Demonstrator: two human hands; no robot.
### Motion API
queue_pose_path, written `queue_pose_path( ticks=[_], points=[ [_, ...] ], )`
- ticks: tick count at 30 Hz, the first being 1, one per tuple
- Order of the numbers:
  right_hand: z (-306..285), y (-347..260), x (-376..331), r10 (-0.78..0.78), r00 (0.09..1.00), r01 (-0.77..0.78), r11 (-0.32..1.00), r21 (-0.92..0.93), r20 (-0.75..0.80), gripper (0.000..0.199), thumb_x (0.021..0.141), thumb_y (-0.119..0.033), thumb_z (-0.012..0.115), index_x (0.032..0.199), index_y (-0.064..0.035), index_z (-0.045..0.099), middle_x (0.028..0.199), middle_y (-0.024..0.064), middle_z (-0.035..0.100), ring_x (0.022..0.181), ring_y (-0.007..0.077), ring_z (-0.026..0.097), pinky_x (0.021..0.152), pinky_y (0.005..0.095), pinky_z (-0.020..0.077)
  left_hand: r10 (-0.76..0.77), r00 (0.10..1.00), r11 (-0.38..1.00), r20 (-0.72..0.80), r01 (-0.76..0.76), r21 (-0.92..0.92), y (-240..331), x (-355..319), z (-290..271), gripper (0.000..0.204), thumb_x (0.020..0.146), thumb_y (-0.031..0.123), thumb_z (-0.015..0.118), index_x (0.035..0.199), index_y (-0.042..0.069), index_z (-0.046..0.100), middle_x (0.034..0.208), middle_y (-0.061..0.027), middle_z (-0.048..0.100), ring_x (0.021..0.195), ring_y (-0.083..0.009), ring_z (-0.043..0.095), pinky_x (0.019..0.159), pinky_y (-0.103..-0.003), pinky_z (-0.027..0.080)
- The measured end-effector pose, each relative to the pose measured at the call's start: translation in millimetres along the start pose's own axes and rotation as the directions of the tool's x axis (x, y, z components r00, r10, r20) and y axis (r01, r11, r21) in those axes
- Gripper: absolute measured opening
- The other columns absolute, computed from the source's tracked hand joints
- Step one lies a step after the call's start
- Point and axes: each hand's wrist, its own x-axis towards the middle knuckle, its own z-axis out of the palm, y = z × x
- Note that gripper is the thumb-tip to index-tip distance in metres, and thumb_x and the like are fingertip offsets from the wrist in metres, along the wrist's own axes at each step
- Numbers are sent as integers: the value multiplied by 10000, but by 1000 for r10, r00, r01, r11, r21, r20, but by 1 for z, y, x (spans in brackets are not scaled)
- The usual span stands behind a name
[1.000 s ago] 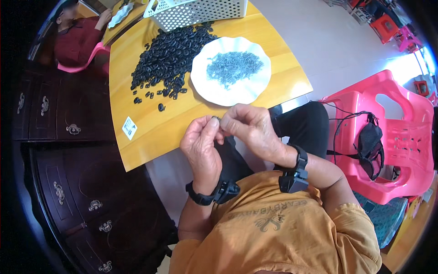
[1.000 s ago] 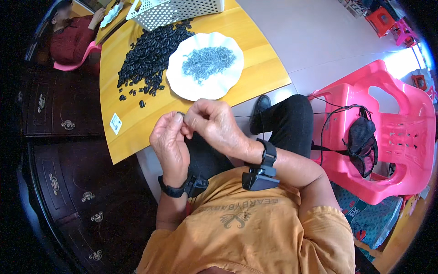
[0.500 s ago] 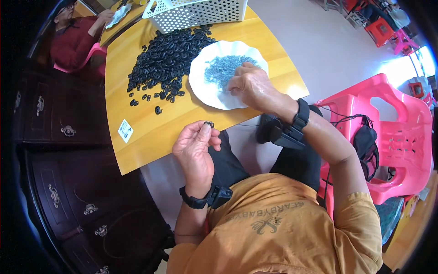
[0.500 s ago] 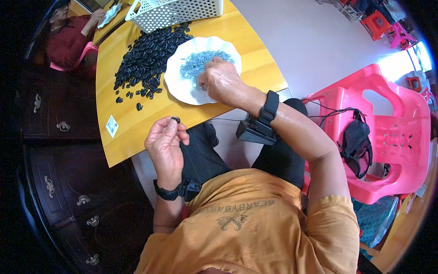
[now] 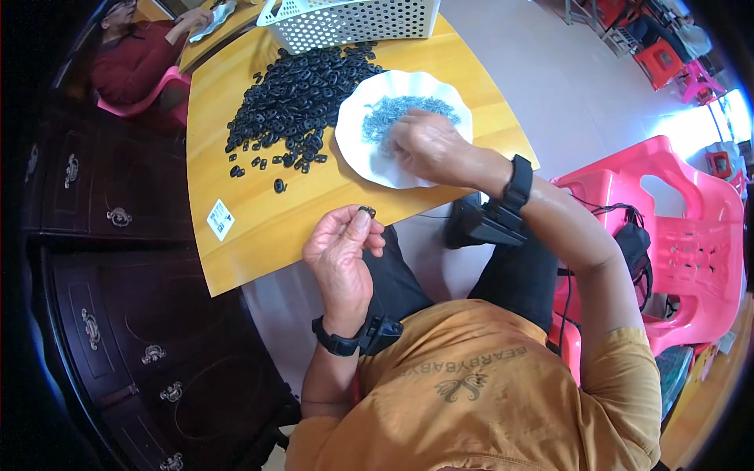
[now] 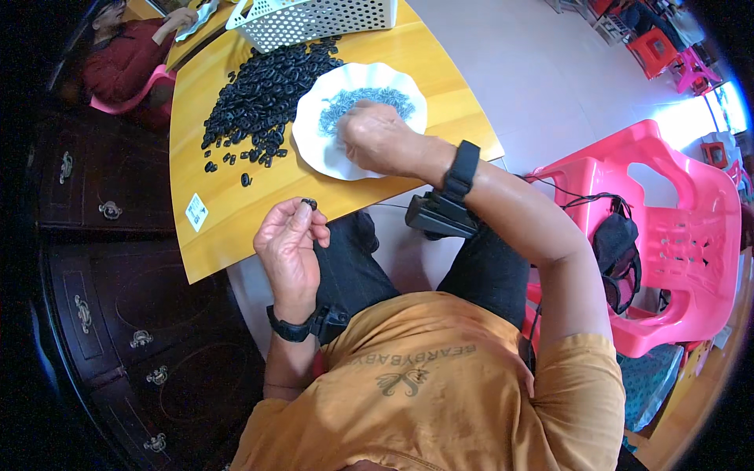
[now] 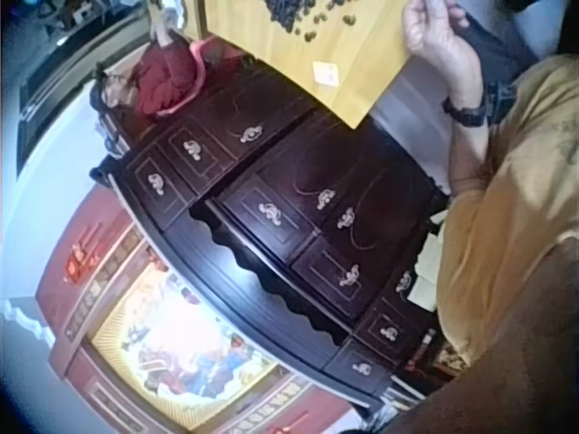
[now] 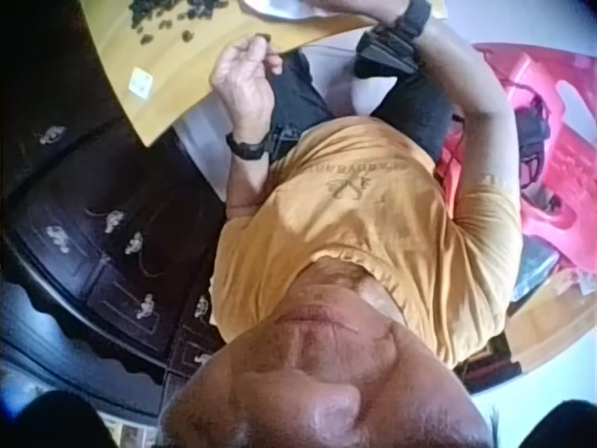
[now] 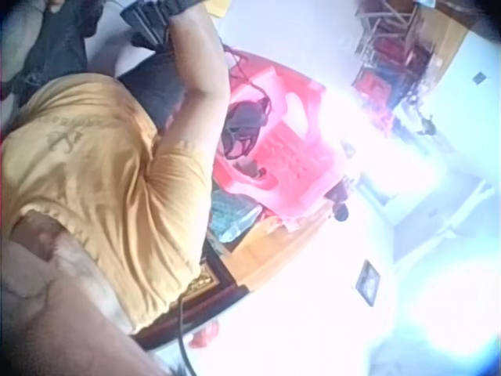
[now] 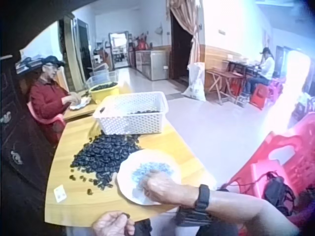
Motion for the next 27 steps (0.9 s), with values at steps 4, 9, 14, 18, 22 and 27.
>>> queue_pose_path(
  ticks=[4,9,14,18,22,27],
  points=[
    [-16,1,-2,160,987,-155,973,169,-14,42,700,18,564,734,-4,577,733,160,592,698,316,578,654,381,484,4,1000,1000,-5,-4,19,0,2,-1,122,856,79,596,906,-29,568,726,-110,601,552,-140,538,505,-248,437],
    [-18,6,-9,275,961,-242,879,412,-23,62,740,47,578,790,11,586,754,129,616,692,220,597,668,307,489,7,1000,1000,-11,-7,29,-1,3,3,127,856,77,596,911,-33,566,725,-113,600,548,-142,541,497,-249,436],
    [-19,6,-11,395,907,-361,550,753,147,165,745,40,633,901,-9,656,794,33,644,737,103,580,709,254,484,31,1000,999,3,-31,11,1,7,6,125,853,68,606,912,-40,585,723,-101,623,556,-119,559,500,-218,434],
    [-21,6,-13,440,871,-390,352,851,217,173,744,14,655,907,-35,689,772,30,654,701,93,571,666,230,475,22,1000,999,9,-22,45,3,11,11,122,861,70,590,919,-34,563,730,-114,599,545,-138,540,489,-242,432],
    [-29,4,-12,494,832,-440,315,841,251,108,750,-34,664,853,-32,697,720,42,662,630,72,563,561,210,443,22,1000,999,20,-23,39,3,13,15,116,860,67,593,915,-31,567,726,-113,600,545,-134,542,486,-239,433],
    [-32,3,-10,538,798,-480,297,826,270,90,758,-66,662,828,-15,686,692,36,663,615,72,586,517,218,436,22,1000,999,22,-22,35,2,17,17,114,856,62,598,909,-36,576,721,-105,613,553,-123,548,493,-223,431]
  ],
)
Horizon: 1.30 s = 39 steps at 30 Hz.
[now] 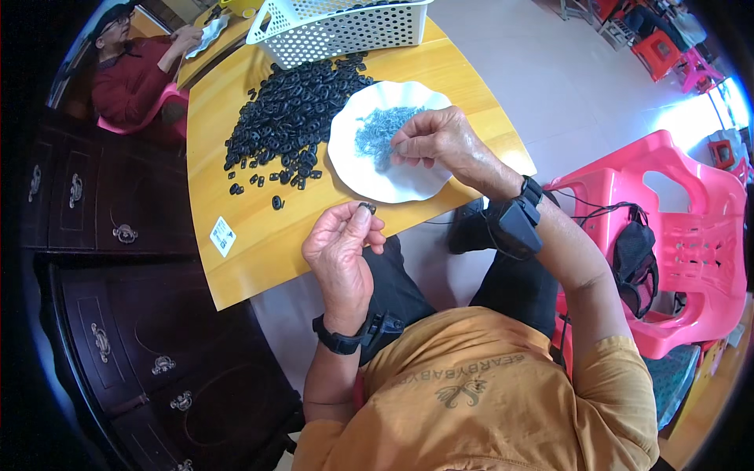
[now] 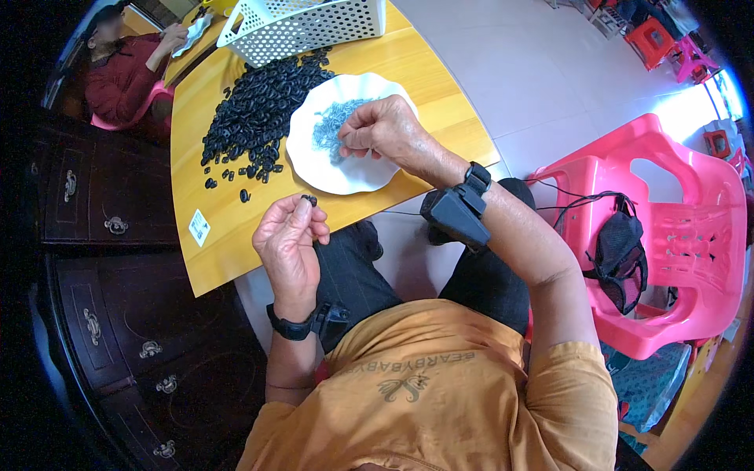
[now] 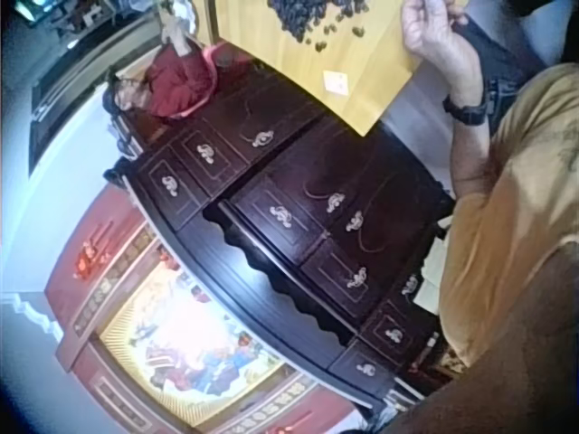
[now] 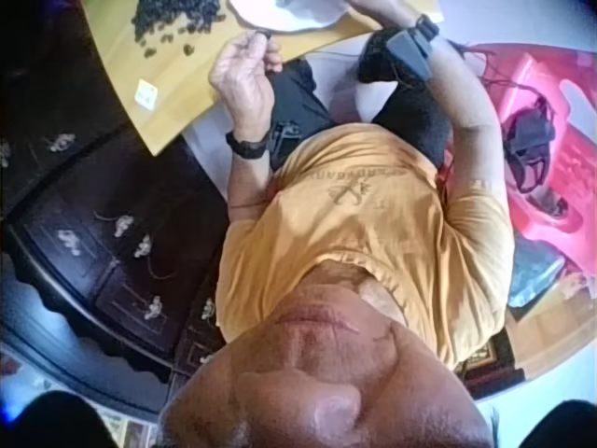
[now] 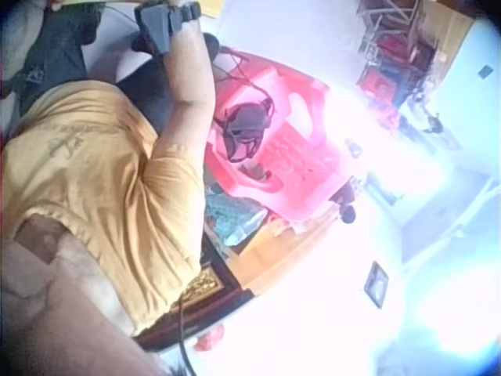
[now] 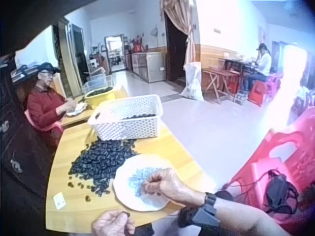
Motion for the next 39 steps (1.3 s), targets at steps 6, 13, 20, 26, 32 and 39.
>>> queue_pose_path(
  ticks=[6,13,20,26,32,39],
  points=[
    [4,5,-3,-40,999,42,997,69,-36,84,744,-69,685,800,-7,681,696,42,659,578,74,542,504,221,412,114,993,988,-31,-110,107,2,13,13,88,832,18,615,887,-49,607,734,-73,617,612,-97,557,531,-198,426],
    [15,2,-13,54,998,-44,949,311,-23,99,726,-55,696,817,-14,692,738,44,657,611,75,504,547,202,370,450,864,725,226,-501,472,-10,34,24,135,724,-83,658,850,-36,650,872,-48,616,707,-99,562,621,-217,467],
    [14,5,-12,-95,995,99,988,116,-43,72,721,-21,685,788,3,695,693,45,650,649,89,559,596,236,453,400,861,691,313,-508,515,-9,39,22,96,719,-78,655,804,-37,636,775,-36,606,665,-89,546,594,-210,447],
    [10,1,-12,-167,985,171,974,-148,37,84,700,19,668,784,21,667,716,69,648,684,107,587,638,255,476,87,983,922,164,-142,359,-4,46,19,77,746,-63,649,819,-39,644,750,3,588,665,-54,524,601,-189,435],
    [12,10,-8,-555,824,514,650,-559,112,58,680,38,615,737,29,621,702,108,608,724,214,600,661,313,482,212,950,846,229,-296,444,-8,53,23,65,739,-64,645,803,-48,643,747,-8,589,646,-61,525,601,-189,436],
    [11,-7,-10,-337,940,326,844,-426,53,75,666,7,608,733,38,621,683,141,595,730,239,596,645,332,475,310,910,813,275,-404,419,-4,53,24,65,733,-72,639,791,-42,645,775,-16,595,676,-70,536,621,-194,444]
  ],
)
